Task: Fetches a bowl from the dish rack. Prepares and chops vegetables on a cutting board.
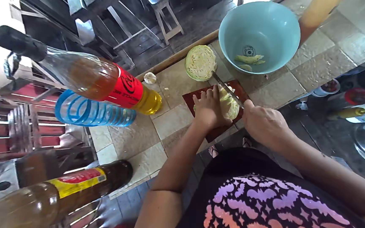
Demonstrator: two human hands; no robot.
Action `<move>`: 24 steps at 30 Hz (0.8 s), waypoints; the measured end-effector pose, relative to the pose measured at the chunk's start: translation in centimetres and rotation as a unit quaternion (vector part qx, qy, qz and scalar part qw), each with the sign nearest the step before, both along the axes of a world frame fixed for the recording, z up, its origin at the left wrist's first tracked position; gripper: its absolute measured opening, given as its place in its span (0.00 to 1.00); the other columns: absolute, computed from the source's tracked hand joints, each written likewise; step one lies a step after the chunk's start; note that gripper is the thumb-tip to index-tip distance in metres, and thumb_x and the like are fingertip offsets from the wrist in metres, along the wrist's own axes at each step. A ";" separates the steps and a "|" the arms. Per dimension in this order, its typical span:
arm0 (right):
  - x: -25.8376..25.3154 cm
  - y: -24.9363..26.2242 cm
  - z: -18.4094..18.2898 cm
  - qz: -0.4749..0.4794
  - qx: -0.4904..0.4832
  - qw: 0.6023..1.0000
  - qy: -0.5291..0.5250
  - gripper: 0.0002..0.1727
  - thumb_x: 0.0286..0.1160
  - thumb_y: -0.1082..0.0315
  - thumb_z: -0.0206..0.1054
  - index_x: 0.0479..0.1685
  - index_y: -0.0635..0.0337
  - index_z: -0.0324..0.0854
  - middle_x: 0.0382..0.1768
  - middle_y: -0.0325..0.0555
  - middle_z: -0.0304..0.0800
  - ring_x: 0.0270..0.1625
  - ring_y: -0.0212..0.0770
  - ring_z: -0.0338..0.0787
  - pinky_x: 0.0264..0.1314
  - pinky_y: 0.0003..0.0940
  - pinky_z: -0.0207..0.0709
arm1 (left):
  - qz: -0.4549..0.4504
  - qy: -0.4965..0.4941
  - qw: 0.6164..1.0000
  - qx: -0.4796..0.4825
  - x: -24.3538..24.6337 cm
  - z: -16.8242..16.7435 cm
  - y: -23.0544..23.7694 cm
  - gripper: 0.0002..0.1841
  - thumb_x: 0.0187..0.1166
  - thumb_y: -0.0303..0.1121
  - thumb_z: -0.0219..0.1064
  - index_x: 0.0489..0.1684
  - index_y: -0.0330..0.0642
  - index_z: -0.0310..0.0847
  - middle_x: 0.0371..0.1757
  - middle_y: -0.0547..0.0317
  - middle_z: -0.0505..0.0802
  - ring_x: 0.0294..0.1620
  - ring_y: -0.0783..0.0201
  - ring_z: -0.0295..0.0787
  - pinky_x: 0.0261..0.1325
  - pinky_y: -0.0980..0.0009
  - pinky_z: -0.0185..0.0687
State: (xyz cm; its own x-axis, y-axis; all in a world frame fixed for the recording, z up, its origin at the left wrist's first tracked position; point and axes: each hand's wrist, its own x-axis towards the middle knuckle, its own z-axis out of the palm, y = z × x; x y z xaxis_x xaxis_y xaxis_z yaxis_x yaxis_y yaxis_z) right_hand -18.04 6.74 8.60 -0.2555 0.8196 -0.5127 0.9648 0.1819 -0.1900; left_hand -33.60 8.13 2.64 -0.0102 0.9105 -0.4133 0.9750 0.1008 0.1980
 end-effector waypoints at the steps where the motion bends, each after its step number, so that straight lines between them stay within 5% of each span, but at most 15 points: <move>1: -0.2 0.1 0.3 -0.002 -0.015 1.000 -0.010 0.12 0.94 0.65 0.49 0.58 0.63 0.73 0.39 0.60 0.89 0.51 0.63 0.93 0.48 0.56 0.83 | 0.008 -0.008 1.000 0.011 0.2 0.1 -0.3 0.75 0.44 0.60 0.90 0.96 0.40 0.39 0.86 0.35 0.68 0.86 0.33 0.63 0.82 0.24 0.50; 6: -1.1 1.7 0.6 -0.008 -0.078 0.996 -0.037 0.13 0.93 0.67 0.50 0.63 0.65 0.70 0.44 0.63 0.89 0.56 0.64 0.92 0.53 0.58 0.83 | -0.003 -0.002 0.999 0.041 0.3 -0.9 -0.1 0.72 0.41 0.61 0.88 0.94 0.39 0.49 0.85 0.36 0.70 0.84 0.33 0.66 0.75 0.26 0.61; 16: -1.8 3.8 -0.2 -0.006 -0.196 0.979 -0.062 0.18 0.93 0.68 0.45 0.74 0.66 0.65 0.60 0.66 0.86 0.68 0.64 0.87 0.66 0.58 0.79 | 0.002 0.016 1.000 -0.019 0.3 -1.2 0.7 0.69 0.48 0.58 0.87 0.95 0.40 0.45 0.89 0.36 0.64 0.87 0.35 0.61 0.76 0.34 0.64; 20: -1.8 3.8 -1.9 -0.024 -0.190 0.980 -0.052 0.19 0.92 0.68 0.45 0.76 0.64 0.63 0.55 0.65 0.88 0.64 0.63 0.90 0.62 0.56 0.81 | 0.012 0.013 1.000 -0.017 0.4 -1.4 0.5 0.70 0.48 0.63 0.85 0.96 0.41 0.44 0.90 0.36 0.62 0.88 0.35 0.60 0.77 0.34 0.63; 24: -1.8 4.2 -2.8 -0.028 -0.172 0.984 -0.027 0.16 0.92 0.68 0.47 0.71 0.64 0.67 0.52 0.63 0.88 0.63 0.62 0.90 0.61 0.57 0.81 | -0.007 0.012 0.999 0.036 0.3 -2.0 -0.2 0.64 0.52 0.53 0.86 0.93 0.37 0.51 0.87 0.34 0.68 0.84 0.32 0.65 0.73 0.33 0.67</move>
